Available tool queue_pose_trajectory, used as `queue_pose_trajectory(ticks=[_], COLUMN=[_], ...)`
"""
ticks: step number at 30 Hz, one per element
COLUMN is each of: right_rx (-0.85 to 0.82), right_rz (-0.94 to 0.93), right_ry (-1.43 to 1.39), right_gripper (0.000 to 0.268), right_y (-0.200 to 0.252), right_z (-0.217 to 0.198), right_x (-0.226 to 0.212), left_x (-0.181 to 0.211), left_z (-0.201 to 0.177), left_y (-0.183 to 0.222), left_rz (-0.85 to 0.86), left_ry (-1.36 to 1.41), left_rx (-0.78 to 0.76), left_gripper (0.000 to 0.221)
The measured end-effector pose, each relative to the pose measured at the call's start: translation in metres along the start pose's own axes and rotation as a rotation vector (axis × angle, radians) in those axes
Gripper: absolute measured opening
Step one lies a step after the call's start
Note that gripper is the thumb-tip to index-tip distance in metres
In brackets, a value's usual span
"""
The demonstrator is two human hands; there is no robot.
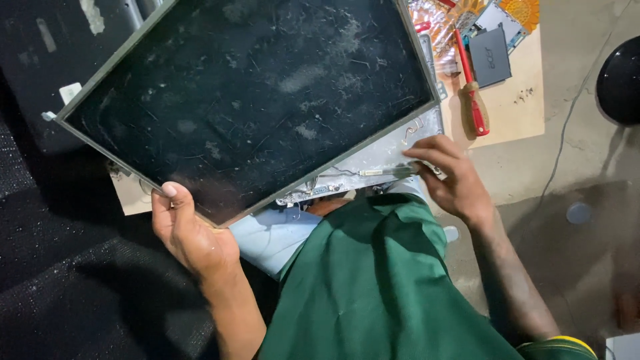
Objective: Connecting a display ribbon cable to a new laptop LCD panel and installing the panel into the laptop lid assembly.
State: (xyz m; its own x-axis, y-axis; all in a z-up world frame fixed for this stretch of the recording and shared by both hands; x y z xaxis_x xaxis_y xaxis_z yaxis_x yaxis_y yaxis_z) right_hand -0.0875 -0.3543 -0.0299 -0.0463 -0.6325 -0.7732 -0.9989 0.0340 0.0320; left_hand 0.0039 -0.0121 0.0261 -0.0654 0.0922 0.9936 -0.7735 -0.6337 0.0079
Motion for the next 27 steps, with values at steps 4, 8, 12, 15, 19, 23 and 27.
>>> queue_pose_trajectory(ticks=[4,8,12,15,19,23,27], right_rx=[0.22,0.241,0.231,0.329,0.501,0.556,0.557], right_rz=[0.178,0.277,0.27,0.346,0.457,0.538,0.58], right_ry=[-0.499,-1.051,-1.193,-1.163,-1.173,-1.148,-1.128], right_gripper=[0.02,0.04,0.045,0.034,0.021,0.019,0.019], right_y=[0.006,0.01,0.009,0.014,0.024,0.027,0.027], right_z=[-0.017,-0.026,-0.02,-0.014,-0.01,-0.007,-0.001], right_x=[0.008,0.013,0.026,0.035,0.046,0.042,0.05], left_x=[-0.017,-0.043,-0.042,-0.043,-0.052,-0.091,-0.085], left_z=[0.005,0.02,0.062,0.082,0.095,0.086,0.096], left_y=[-0.003,-0.006,0.016,0.031,0.045,0.044,0.042], left_rz=[-0.058,-0.074,-0.173,-0.176,-0.109,-0.089,-0.155], left_ry=[-0.018,-0.079,-0.062,-0.086,-0.123,-0.212,-0.263], left_rx=[-0.034,-0.195,-0.309,-0.495,-0.604,-0.626,-0.632], left_gripper=[0.013,0.01,0.014,0.015,0.019,0.022,0.023])
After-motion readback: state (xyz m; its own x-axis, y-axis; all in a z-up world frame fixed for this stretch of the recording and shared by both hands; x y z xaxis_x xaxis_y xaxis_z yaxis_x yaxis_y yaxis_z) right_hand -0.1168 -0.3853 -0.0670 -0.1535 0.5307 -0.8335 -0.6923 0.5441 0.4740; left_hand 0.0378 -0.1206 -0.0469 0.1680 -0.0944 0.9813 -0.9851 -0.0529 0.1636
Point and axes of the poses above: each hand's wrist, its own y-axis away from the middle knuckle, its own z-axis out of the palm, x = y × z, the point moved 2 cm from there along -y, towards the middle knuckle, and after that the axes turned 7 degrees about z, right-handed, at the moved point
